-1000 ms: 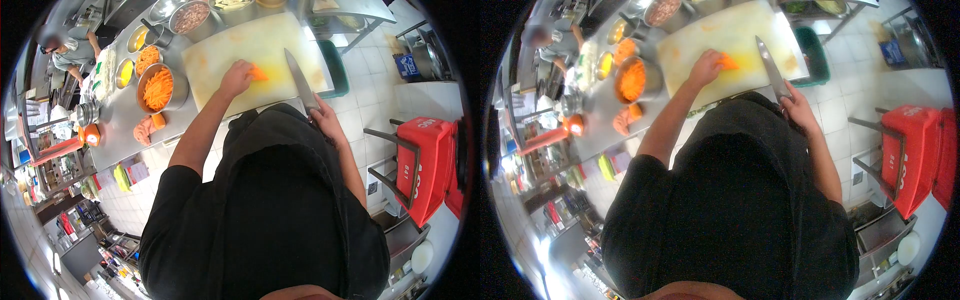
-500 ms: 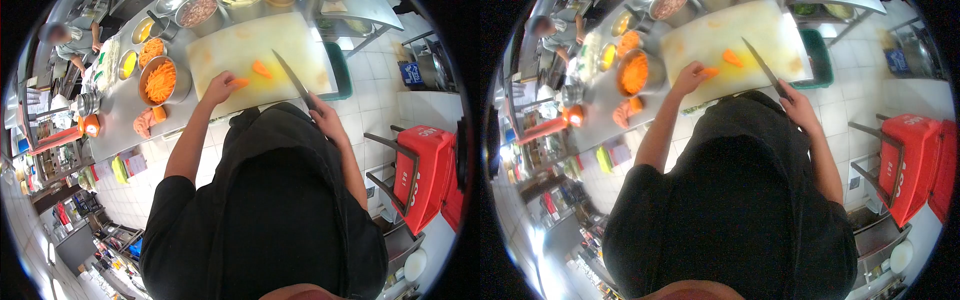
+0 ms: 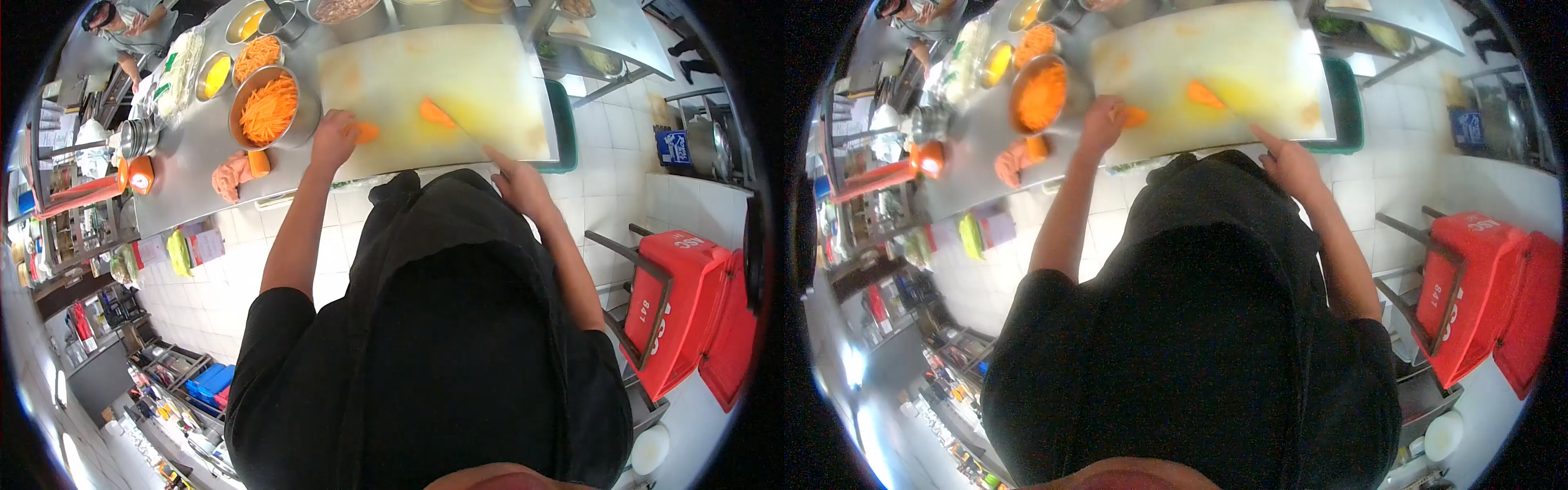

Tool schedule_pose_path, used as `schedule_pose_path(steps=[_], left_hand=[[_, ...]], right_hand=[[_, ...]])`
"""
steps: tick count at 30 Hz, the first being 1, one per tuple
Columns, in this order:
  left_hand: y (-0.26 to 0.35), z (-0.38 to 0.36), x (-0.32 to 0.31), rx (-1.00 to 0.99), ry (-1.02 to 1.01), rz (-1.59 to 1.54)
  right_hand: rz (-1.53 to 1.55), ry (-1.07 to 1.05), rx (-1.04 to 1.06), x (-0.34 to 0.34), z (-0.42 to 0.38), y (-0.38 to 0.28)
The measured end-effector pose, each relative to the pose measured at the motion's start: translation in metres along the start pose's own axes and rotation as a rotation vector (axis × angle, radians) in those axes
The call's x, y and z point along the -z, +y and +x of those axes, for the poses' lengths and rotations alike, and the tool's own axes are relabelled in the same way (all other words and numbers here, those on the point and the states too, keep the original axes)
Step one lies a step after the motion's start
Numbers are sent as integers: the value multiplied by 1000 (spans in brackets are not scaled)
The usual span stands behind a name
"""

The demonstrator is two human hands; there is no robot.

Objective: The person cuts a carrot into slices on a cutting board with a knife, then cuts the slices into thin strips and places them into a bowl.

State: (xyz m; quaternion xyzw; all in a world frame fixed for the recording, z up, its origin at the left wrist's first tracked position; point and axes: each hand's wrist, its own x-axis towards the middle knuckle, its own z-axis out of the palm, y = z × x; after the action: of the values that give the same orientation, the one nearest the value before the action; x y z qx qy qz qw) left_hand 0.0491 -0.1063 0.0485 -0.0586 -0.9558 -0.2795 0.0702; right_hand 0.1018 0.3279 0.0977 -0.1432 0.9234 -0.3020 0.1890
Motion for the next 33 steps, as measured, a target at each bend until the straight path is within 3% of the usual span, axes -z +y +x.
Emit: schedule_pose_path(steps=[3, 9, 15, 17, 20, 22, 24, 26, 33], left_hand=[[26, -3, -7, -67, 94, -49], [73, -5, -47, -207, -19, -126], [85, 0, -74, -233, -127, -105], [78, 2, -88, -215, -121, -77], [63, 1, -109, -471, 168, -24], [74, -1, -95, -359, 55, -89], [80, 0, -91, -342, 65, -103], [84, -2, -84, -318, 21, -76], [88, -2, -78, -275, 4, -87]], right_hand=[[15, 54, 105, -10, -2, -1], [102, -15, 124, -20, -4, -1], [28, -113, -114, -13, -1, -21], [106, -58, -54, -21, -4, -7], [134, 21, -100, -10, -1, -32], [13, 96, -160, -6, 5, -31], [-111, 220, -163, -3, 22, -24], [-163, 360, -67, -1, 45, -12], [-319, 424, 34, -4, 101, 10]])
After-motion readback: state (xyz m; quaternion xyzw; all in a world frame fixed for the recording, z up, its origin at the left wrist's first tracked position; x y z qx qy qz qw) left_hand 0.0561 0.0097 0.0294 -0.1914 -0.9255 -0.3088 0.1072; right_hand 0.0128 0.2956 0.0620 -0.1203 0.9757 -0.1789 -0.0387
